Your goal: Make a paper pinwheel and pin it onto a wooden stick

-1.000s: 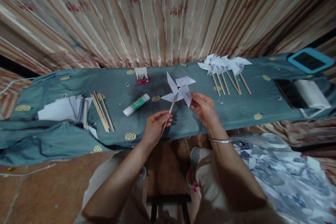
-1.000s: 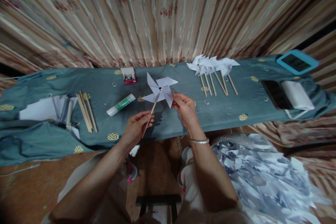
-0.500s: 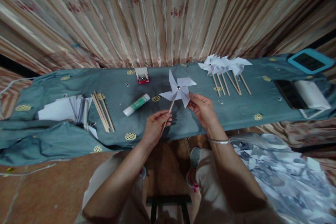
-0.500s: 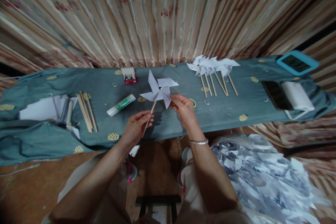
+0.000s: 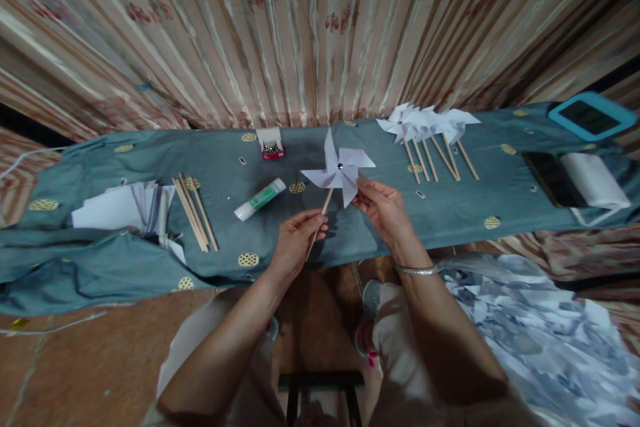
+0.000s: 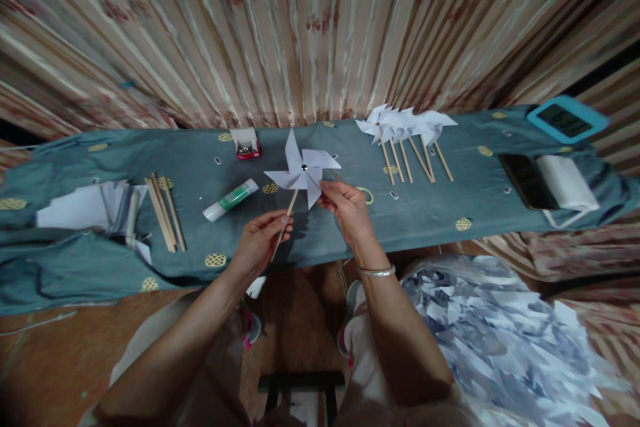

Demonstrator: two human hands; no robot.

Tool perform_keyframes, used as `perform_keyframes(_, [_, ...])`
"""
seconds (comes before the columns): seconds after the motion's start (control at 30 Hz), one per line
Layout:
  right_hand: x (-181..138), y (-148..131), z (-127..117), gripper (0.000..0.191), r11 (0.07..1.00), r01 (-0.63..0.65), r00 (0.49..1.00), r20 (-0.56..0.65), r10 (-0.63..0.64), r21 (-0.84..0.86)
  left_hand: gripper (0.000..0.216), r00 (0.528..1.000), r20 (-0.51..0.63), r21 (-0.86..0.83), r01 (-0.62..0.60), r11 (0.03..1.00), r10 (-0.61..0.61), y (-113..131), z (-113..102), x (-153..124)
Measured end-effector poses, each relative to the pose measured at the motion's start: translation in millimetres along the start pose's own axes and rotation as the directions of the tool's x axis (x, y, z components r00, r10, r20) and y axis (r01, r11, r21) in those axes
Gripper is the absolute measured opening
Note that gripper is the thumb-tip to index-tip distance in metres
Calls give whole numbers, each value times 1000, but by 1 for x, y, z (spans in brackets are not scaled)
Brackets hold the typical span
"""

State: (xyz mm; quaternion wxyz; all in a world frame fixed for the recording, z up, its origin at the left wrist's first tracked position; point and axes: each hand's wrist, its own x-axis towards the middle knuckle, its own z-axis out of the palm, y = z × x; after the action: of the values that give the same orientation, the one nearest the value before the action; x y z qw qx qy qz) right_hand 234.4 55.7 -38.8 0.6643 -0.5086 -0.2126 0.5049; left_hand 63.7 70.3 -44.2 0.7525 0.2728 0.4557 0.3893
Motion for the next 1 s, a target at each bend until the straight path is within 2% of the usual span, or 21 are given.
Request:
perform_keyframes(0.13, [-1,-1,2,40,1000,-13,1000,0,13,-5,47,1000,5,2,1,1000,-1,-1,1,0])
perform_keyframes(0.4, [-3,0,6,33,1000,-26,999,22,26,-13,41,1000,6,24,-6,1000,6,-3,0,2])
perform_keyframes(0.57, [-6,3,9,40,997,-42,998,47,45,-62,43,1000,8,21,-9,1000,9,-2,1,1])
perform_keyframes(0.7, [-10,3,11,45,988,-23,995,98,38,-154,42,1000,4,15,-11,1000,11,0,2,1])
perform_keyframes(0.83, [-16,-4,10,46,970,1,978,202,50,-243,43,1000,1,2,-15,1000,15,1,2,2])
perform_keyframes(0.93, [-18,-16,4,45,982,12,975,220,31,-190,41,1000,-3,4,-15,1000,15,1,2,2])
perform_keyframes(1.0, [-16,-23,-3,44,992,49,985,168,-29,-119,40,1000,-1,2,-10,1000,10,1,2,2])
